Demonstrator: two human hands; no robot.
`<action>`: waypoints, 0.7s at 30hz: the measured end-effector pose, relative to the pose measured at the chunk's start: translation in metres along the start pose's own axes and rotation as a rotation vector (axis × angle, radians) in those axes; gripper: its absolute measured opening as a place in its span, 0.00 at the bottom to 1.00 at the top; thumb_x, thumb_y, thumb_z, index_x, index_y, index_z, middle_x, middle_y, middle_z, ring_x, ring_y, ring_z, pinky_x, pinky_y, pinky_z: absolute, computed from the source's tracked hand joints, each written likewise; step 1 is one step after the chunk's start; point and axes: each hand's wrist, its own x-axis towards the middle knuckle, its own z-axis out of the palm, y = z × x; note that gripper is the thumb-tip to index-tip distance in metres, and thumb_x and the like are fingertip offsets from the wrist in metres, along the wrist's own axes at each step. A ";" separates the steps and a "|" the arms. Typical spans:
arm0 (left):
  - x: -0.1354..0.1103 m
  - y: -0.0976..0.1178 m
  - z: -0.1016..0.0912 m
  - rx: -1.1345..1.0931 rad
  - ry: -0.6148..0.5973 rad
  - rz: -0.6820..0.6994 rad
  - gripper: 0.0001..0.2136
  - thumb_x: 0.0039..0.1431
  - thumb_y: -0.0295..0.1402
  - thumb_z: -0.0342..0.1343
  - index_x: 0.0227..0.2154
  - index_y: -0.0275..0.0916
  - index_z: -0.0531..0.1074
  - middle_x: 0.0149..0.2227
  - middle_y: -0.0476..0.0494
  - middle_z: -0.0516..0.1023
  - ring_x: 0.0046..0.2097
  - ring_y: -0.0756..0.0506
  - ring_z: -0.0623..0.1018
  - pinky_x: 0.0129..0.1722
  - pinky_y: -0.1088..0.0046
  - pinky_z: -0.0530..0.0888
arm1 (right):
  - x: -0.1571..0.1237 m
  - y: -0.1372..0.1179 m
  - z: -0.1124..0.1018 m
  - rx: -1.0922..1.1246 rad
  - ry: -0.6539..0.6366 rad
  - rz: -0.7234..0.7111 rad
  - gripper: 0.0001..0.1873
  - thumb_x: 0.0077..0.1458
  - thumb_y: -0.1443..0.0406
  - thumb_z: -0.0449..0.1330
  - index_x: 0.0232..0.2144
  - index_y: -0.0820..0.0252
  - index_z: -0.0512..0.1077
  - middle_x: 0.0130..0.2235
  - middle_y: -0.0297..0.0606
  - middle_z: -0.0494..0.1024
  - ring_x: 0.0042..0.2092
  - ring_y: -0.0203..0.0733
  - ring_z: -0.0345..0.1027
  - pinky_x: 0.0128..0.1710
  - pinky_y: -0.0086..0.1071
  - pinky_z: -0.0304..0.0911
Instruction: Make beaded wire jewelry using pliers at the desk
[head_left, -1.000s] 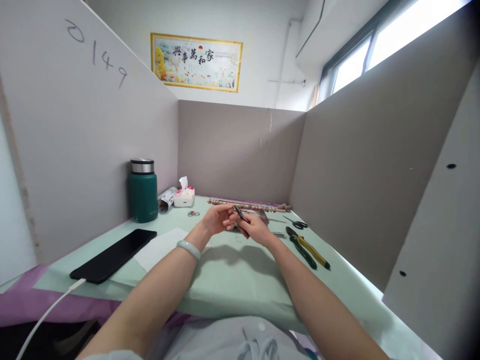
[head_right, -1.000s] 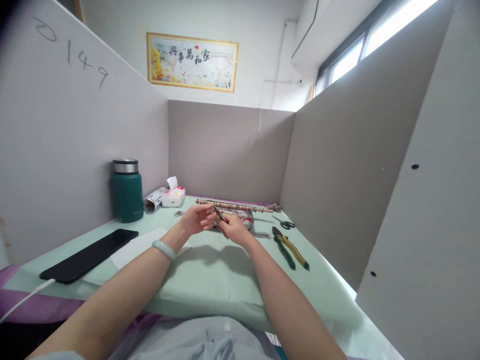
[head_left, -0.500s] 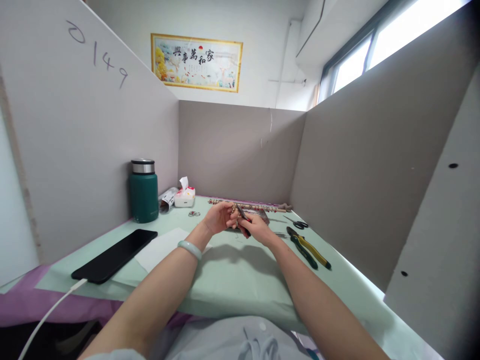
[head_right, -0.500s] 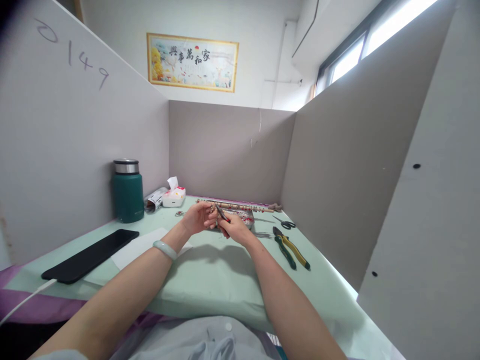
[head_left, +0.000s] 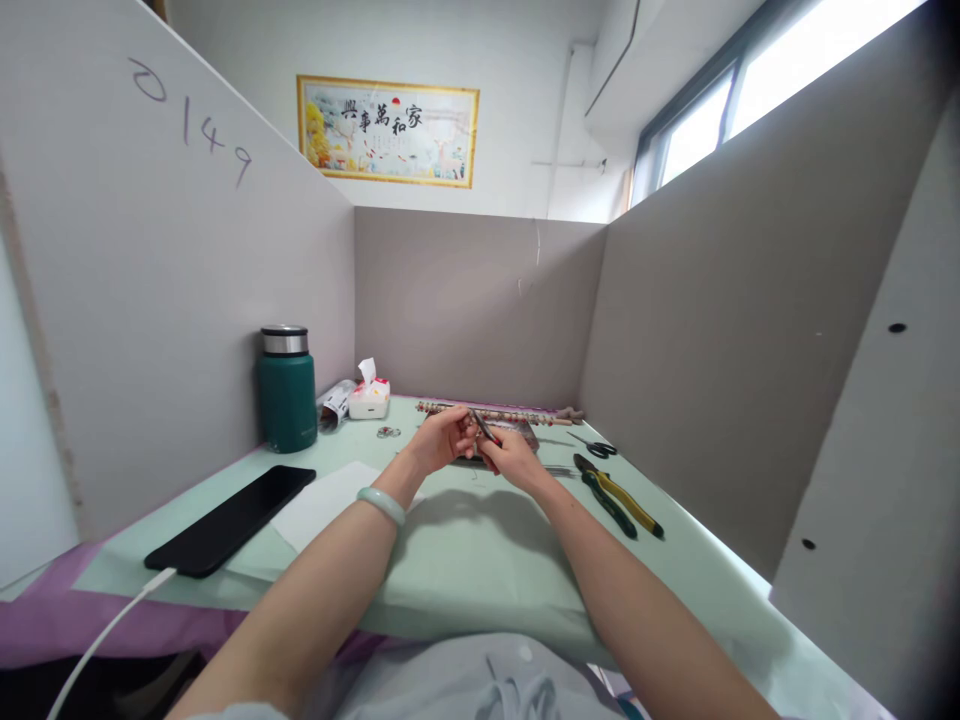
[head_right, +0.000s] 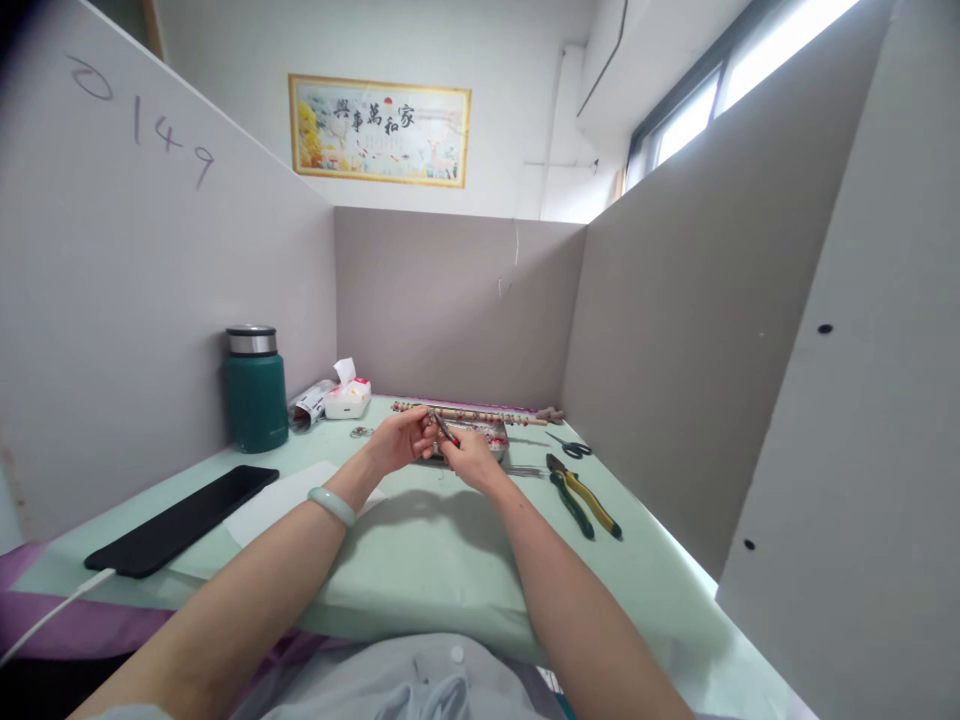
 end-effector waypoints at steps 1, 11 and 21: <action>0.000 0.000 0.000 -0.002 -0.007 0.010 0.08 0.55 0.34 0.53 0.24 0.35 0.66 0.23 0.48 0.67 0.18 0.54 0.64 0.21 0.73 0.70 | 0.000 0.001 0.000 -0.014 0.009 0.001 0.14 0.55 0.58 0.50 0.26 0.61 0.68 0.18 0.30 0.65 0.20 0.32 0.57 0.20 0.26 0.52; -0.001 -0.003 -0.001 0.029 -0.043 0.053 0.06 0.56 0.32 0.52 0.27 0.35 0.66 0.25 0.48 0.67 0.20 0.53 0.65 0.20 0.73 0.70 | 0.003 0.009 0.003 -0.215 0.080 0.017 0.15 0.55 0.59 0.48 0.27 0.61 0.70 0.20 0.32 0.69 0.24 0.35 0.60 0.25 0.27 0.52; 0.000 -0.006 -0.003 0.055 -0.045 0.053 0.06 0.56 0.33 0.52 0.27 0.36 0.65 0.25 0.49 0.67 0.20 0.54 0.64 0.20 0.74 0.70 | 0.002 0.015 0.006 -0.344 0.154 -0.026 0.16 0.57 0.58 0.48 0.32 0.60 0.72 0.22 0.33 0.70 0.25 0.35 0.58 0.25 0.26 0.48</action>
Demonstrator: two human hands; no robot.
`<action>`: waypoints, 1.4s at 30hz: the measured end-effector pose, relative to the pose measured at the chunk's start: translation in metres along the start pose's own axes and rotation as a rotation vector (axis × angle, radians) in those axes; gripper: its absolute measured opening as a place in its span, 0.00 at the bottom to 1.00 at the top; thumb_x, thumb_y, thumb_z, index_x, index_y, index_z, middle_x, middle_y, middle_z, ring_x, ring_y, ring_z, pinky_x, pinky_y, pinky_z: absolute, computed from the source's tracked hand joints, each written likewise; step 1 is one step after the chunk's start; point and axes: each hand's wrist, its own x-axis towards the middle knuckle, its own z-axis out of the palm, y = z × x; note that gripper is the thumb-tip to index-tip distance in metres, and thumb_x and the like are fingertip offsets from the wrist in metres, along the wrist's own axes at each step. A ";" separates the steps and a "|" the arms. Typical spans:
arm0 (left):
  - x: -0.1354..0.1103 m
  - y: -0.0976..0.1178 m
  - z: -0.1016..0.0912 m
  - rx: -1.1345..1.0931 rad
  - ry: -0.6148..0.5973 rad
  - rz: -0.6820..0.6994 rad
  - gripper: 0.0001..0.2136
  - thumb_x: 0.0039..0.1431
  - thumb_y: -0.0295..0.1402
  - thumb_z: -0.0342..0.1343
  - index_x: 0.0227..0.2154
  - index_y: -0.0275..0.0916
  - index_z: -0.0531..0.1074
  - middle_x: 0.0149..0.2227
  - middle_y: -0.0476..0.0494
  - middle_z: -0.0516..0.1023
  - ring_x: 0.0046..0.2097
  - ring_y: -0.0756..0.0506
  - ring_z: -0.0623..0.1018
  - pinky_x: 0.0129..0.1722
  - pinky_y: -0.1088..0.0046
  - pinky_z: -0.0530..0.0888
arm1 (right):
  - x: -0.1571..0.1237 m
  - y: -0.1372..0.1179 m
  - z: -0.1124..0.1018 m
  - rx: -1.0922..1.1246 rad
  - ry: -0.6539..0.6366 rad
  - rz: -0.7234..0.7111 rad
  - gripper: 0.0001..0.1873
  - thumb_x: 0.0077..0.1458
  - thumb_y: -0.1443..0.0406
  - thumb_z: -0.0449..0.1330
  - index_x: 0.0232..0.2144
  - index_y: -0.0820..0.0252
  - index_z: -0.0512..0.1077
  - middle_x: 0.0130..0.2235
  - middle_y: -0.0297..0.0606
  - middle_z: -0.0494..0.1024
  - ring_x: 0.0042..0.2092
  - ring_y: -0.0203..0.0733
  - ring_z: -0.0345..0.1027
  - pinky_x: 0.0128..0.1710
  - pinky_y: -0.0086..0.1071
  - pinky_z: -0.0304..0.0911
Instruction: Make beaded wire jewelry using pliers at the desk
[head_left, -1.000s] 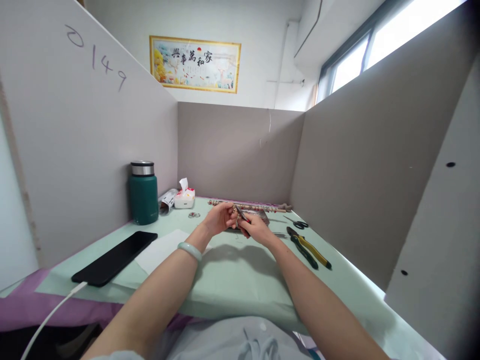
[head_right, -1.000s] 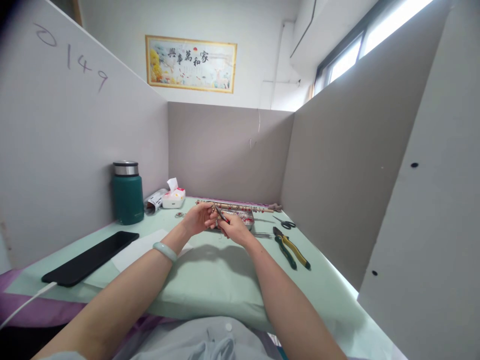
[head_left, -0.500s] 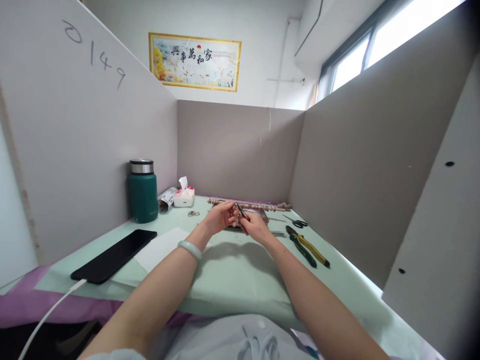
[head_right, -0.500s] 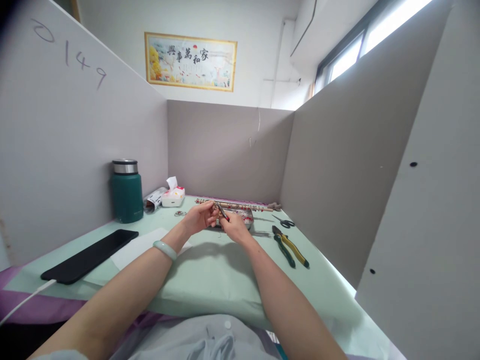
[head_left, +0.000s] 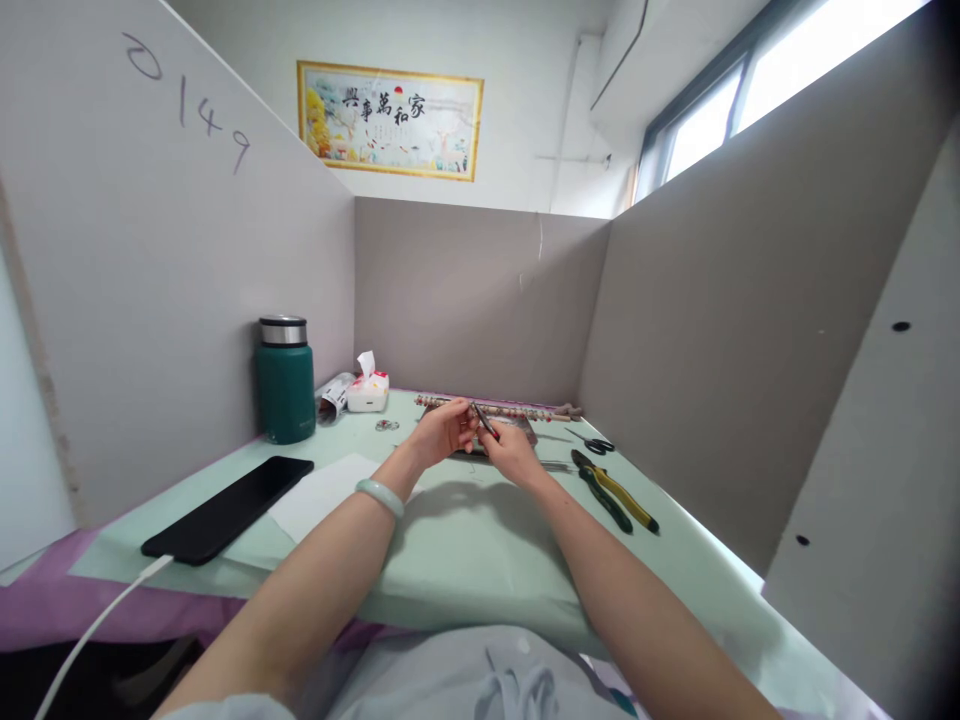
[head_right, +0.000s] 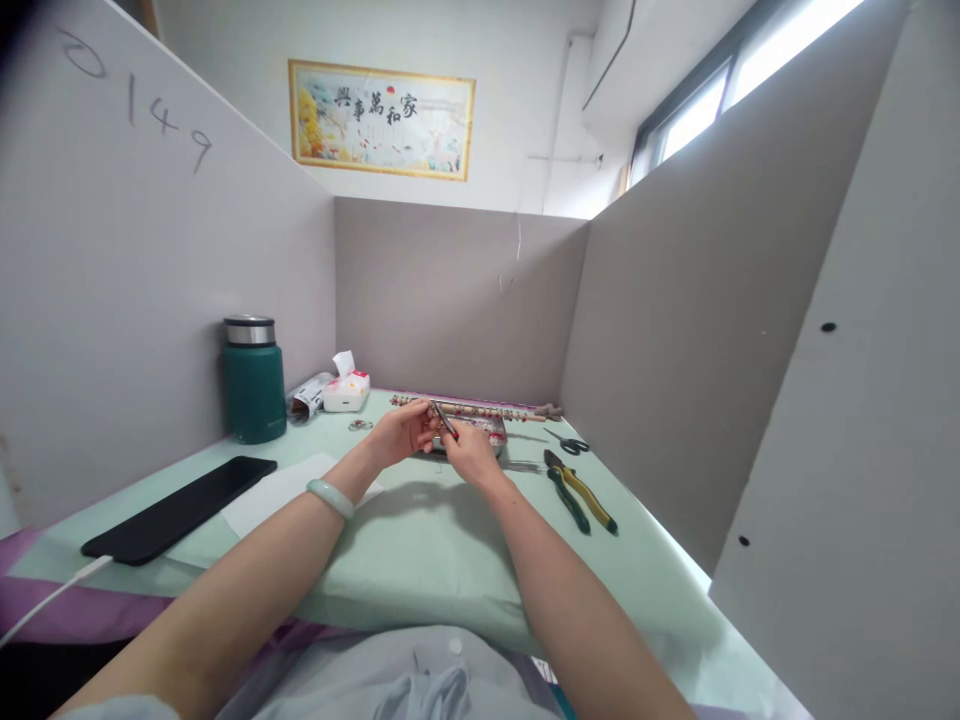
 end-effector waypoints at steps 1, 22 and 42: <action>0.000 0.000 0.000 0.000 0.002 0.000 0.06 0.56 0.33 0.52 0.27 0.36 0.65 0.25 0.49 0.67 0.20 0.54 0.64 0.20 0.74 0.70 | 0.000 0.000 0.000 -0.003 0.003 -0.005 0.17 0.57 0.58 0.48 0.31 0.60 0.72 0.23 0.33 0.70 0.25 0.35 0.58 0.25 0.26 0.48; 0.001 -0.002 0.001 0.009 0.043 0.009 0.06 0.53 0.33 0.55 0.28 0.36 0.65 0.26 0.48 0.70 0.19 0.54 0.65 0.20 0.74 0.69 | 0.001 0.000 0.004 -0.031 0.026 0.015 0.18 0.59 0.58 0.47 0.33 0.60 0.73 0.24 0.35 0.73 0.25 0.36 0.61 0.25 0.26 0.48; 0.001 -0.002 -0.006 -0.037 0.100 0.025 0.07 0.54 0.30 0.57 0.28 0.35 0.64 0.22 0.52 0.67 0.16 0.60 0.59 0.18 0.83 0.63 | -0.003 -0.015 0.005 0.355 -0.130 0.154 0.15 0.56 0.58 0.49 0.24 0.60 0.64 0.16 0.29 0.64 0.17 0.32 0.57 0.19 0.25 0.52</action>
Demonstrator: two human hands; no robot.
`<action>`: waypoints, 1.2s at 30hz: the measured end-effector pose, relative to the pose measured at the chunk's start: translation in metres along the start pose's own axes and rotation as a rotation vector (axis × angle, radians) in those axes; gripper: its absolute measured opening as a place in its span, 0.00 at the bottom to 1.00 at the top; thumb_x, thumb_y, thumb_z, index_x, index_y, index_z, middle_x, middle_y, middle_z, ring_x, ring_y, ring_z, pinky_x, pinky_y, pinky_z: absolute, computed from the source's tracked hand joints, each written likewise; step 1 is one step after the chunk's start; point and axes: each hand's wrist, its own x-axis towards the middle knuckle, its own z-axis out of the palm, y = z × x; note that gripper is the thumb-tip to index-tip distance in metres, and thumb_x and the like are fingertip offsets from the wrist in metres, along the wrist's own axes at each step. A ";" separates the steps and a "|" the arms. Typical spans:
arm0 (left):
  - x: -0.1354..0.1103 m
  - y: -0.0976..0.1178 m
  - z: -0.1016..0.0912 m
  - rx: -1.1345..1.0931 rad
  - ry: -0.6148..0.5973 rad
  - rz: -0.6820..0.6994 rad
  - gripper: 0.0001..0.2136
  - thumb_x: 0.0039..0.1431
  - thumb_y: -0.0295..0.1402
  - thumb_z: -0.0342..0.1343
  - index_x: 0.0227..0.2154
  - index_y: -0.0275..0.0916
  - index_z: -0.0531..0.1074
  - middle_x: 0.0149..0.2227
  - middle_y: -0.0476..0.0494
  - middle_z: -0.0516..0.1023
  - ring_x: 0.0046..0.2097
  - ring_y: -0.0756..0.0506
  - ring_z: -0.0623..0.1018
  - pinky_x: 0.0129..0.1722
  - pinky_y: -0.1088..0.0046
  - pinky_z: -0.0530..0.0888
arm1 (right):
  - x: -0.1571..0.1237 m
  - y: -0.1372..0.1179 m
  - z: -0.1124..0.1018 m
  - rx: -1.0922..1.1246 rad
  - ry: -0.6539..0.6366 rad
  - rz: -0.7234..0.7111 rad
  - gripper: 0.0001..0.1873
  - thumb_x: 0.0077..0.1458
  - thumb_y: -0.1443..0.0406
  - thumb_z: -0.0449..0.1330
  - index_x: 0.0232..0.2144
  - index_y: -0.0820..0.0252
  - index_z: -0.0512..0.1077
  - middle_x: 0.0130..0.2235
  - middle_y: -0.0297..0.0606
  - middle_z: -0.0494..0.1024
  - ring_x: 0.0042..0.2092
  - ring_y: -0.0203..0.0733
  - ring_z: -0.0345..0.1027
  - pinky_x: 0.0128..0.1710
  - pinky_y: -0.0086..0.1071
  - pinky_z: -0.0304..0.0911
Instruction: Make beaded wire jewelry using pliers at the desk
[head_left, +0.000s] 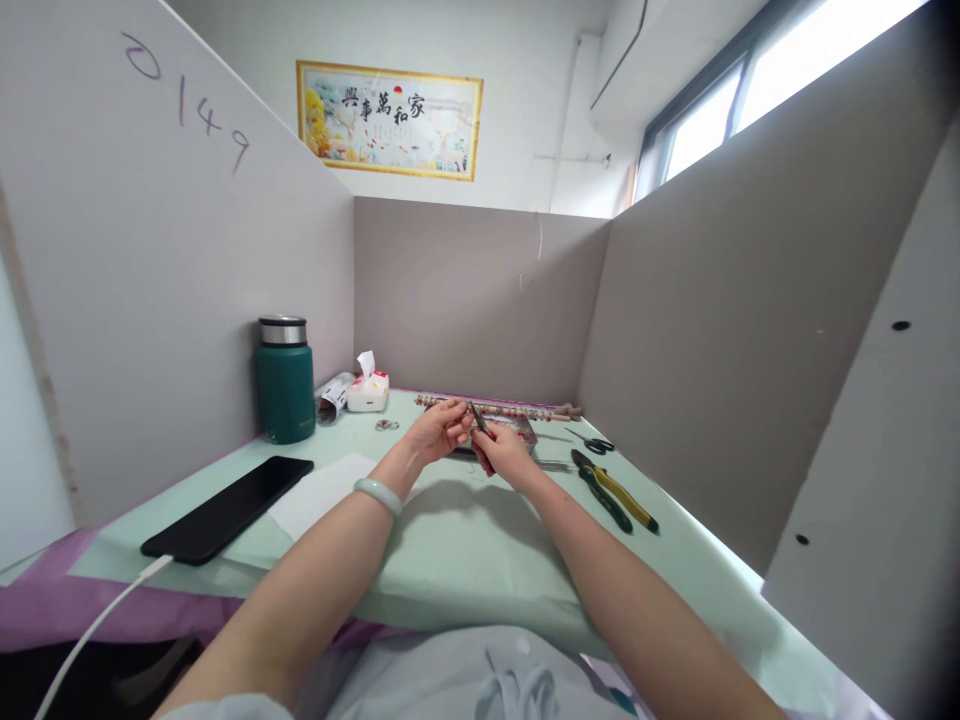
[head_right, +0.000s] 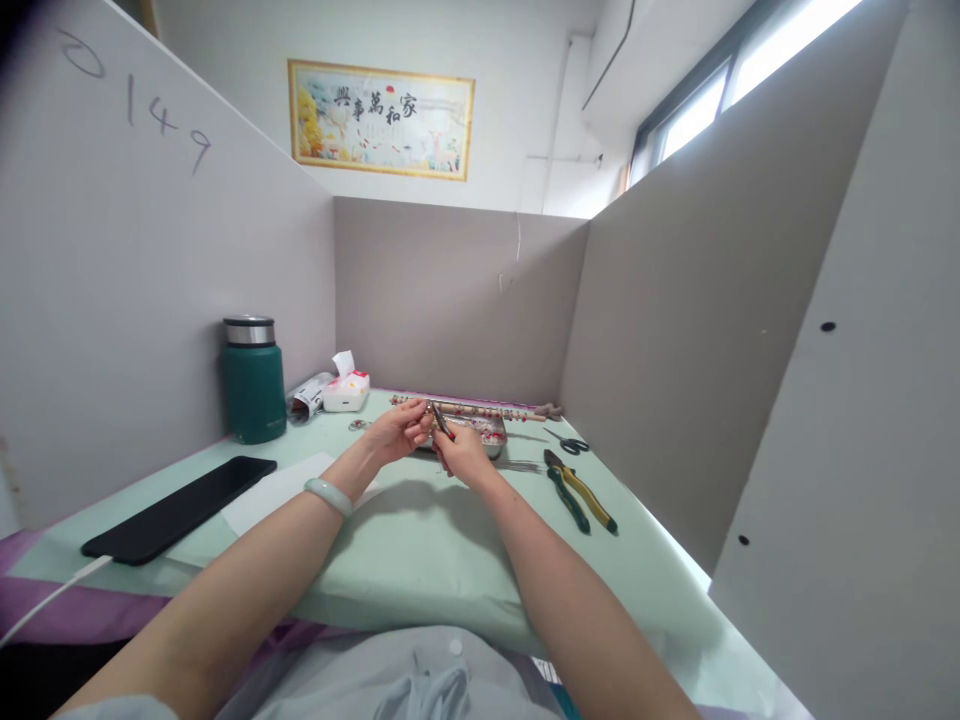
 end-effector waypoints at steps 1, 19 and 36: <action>-0.001 0.002 0.000 0.012 -0.017 -0.003 0.08 0.54 0.30 0.58 0.28 0.35 0.64 0.22 0.53 0.66 0.16 0.60 0.58 0.18 0.83 0.63 | -0.001 -0.001 -0.001 0.087 -0.045 0.003 0.15 0.56 0.57 0.49 0.24 0.60 0.63 0.17 0.28 0.63 0.16 0.31 0.56 0.17 0.25 0.52; 0.003 -0.002 0.001 0.780 0.113 -0.051 0.06 0.50 0.32 0.57 0.27 0.36 0.68 0.23 0.48 0.75 0.17 0.54 0.69 0.18 0.77 0.70 | 0.010 0.013 -0.037 -0.451 0.216 -0.129 0.20 0.58 0.54 0.47 0.26 0.61 0.70 0.21 0.32 0.67 0.25 0.35 0.58 0.26 0.26 0.49; 0.004 0.000 -0.003 0.445 0.232 0.096 0.11 0.45 0.31 0.64 0.29 0.33 0.68 0.26 0.45 0.77 0.27 0.49 0.77 0.34 0.68 0.75 | 0.006 0.015 -0.017 -0.578 0.101 -0.068 0.18 0.58 0.56 0.48 0.31 0.58 0.74 0.26 0.35 0.74 0.28 0.37 0.63 0.27 0.27 0.48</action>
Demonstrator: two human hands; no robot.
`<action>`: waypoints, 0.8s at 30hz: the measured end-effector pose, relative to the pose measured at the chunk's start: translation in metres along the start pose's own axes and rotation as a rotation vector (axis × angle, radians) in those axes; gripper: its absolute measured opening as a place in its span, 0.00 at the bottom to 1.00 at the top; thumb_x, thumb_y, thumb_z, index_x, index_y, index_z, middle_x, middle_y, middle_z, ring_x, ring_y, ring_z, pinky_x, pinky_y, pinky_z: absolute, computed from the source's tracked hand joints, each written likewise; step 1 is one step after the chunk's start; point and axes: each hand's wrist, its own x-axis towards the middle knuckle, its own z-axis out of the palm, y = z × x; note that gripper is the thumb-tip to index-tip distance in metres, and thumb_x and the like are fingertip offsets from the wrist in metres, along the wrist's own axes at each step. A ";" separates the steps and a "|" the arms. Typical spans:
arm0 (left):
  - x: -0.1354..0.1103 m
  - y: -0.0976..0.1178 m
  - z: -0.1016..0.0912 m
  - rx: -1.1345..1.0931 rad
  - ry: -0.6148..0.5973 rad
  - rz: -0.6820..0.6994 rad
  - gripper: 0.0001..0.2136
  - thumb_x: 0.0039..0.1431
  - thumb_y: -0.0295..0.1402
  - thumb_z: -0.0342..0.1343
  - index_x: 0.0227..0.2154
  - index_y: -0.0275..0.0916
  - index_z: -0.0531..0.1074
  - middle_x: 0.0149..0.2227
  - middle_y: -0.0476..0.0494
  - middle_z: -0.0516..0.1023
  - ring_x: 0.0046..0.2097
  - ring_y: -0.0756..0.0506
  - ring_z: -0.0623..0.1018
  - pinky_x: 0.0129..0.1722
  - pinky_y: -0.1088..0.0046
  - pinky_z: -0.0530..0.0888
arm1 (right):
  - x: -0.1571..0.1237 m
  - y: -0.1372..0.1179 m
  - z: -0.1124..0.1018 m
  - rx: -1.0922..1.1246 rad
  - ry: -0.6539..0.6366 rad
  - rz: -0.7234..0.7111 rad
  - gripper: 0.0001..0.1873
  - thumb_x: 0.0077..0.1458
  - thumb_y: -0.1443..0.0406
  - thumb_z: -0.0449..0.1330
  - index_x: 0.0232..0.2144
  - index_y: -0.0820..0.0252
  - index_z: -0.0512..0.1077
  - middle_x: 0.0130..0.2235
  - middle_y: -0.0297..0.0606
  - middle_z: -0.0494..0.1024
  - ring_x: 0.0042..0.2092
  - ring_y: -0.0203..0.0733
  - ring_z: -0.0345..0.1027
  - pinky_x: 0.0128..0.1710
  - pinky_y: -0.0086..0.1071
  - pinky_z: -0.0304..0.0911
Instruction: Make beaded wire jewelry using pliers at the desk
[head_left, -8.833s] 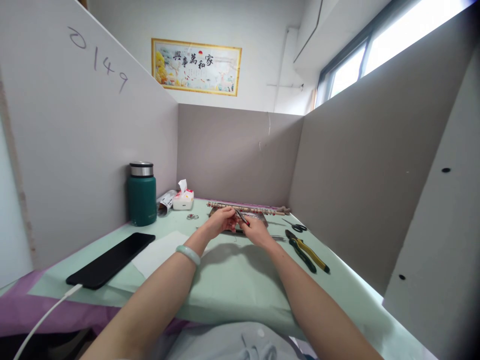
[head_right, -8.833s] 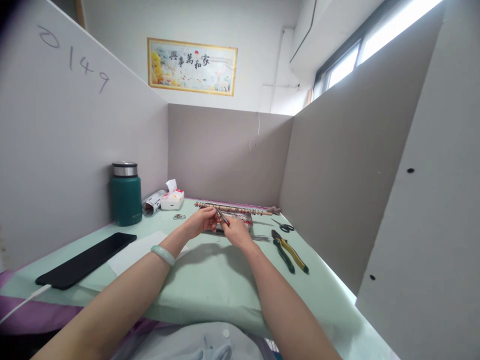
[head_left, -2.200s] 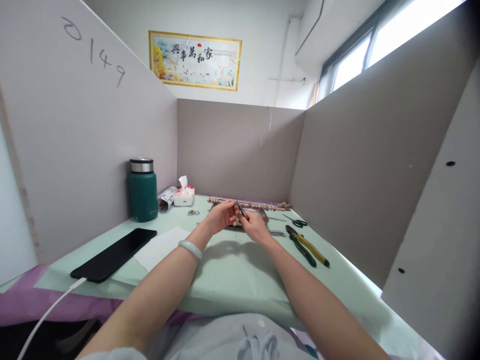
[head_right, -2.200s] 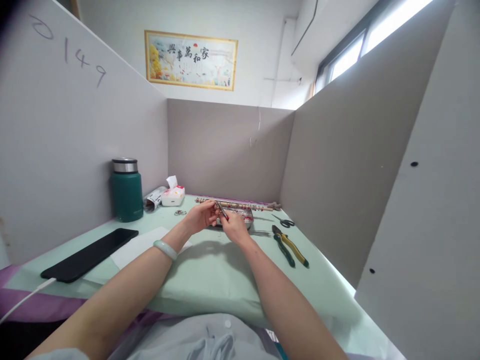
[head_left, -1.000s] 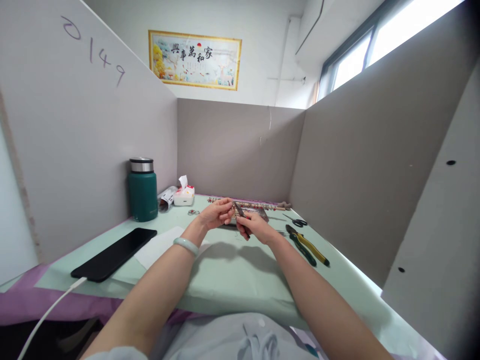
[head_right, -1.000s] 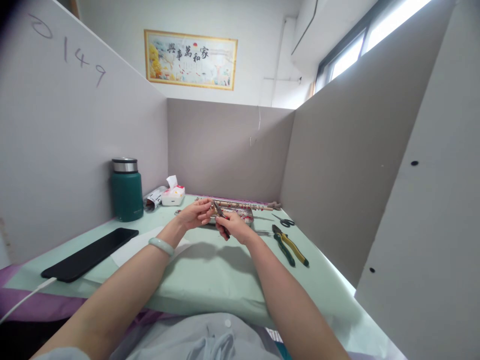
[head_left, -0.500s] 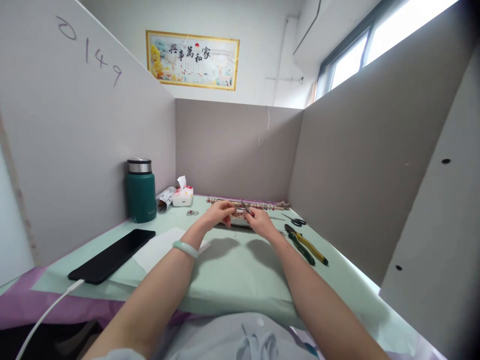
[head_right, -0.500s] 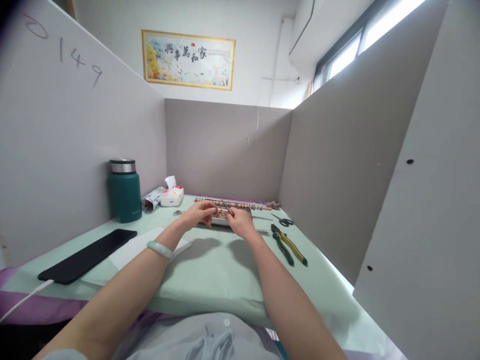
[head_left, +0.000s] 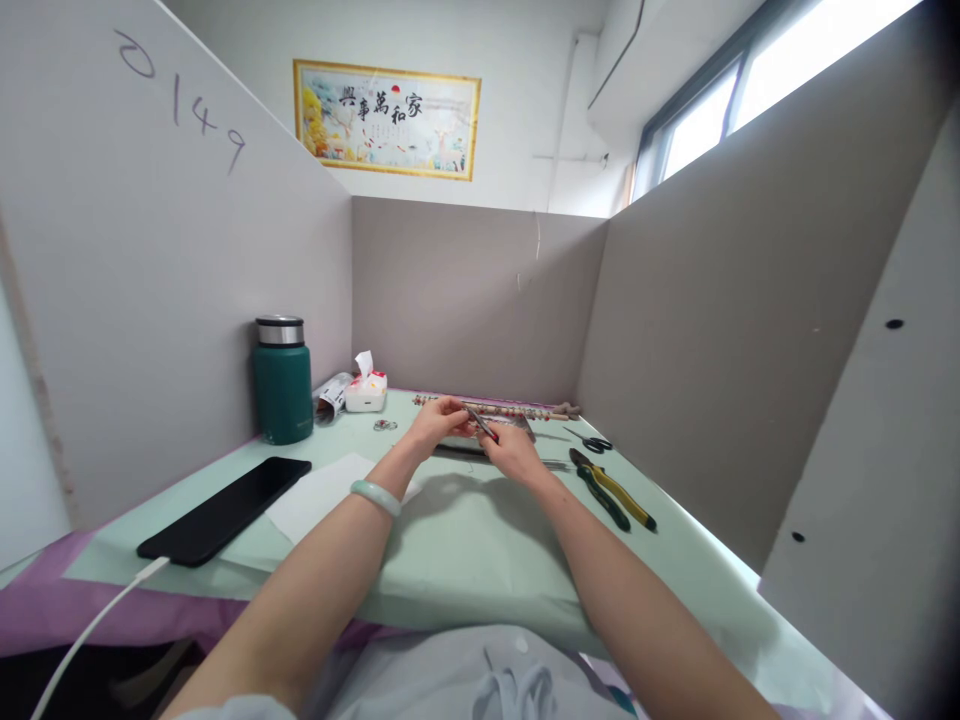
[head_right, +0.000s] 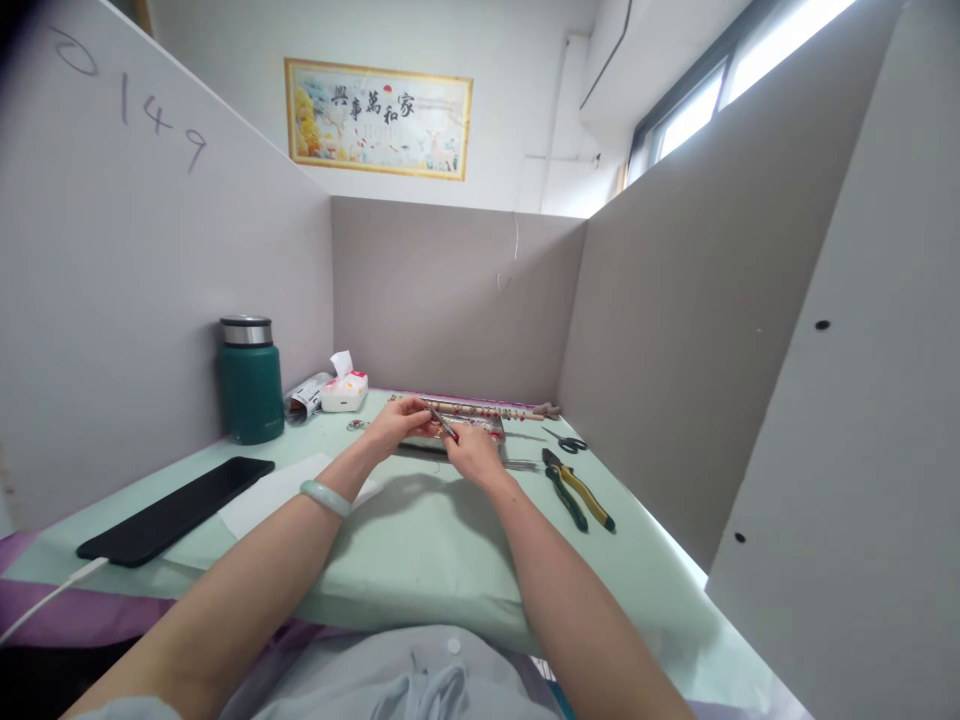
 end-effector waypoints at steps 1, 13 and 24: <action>0.000 0.000 0.000 0.004 0.007 0.008 0.10 0.45 0.31 0.64 0.29 0.33 0.68 0.26 0.45 0.77 0.28 0.49 0.78 0.35 0.67 0.75 | 0.000 0.000 0.000 -0.003 -0.001 0.004 0.18 0.58 0.57 0.48 0.31 0.58 0.74 0.26 0.35 0.74 0.28 0.37 0.63 0.27 0.27 0.48; 0.005 -0.003 0.002 0.196 0.158 0.163 0.05 0.44 0.27 0.60 0.25 0.36 0.69 0.22 0.51 0.74 0.24 0.51 0.73 0.27 0.75 0.70 | -0.002 -0.005 -0.003 -0.022 0.044 0.040 0.16 0.57 0.57 0.50 0.29 0.58 0.73 0.25 0.35 0.73 0.27 0.37 0.61 0.26 0.28 0.47; 0.007 -0.008 0.000 0.684 0.243 0.390 0.03 0.46 0.25 0.57 0.24 0.39 0.71 0.24 0.50 0.69 0.27 0.51 0.66 0.30 0.76 0.63 | -0.001 -0.008 -0.004 -0.077 0.036 0.086 0.16 0.57 0.58 0.50 0.27 0.58 0.73 0.24 0.37 0.73 0.27 0.37 0.61 0.26 0.28 0.45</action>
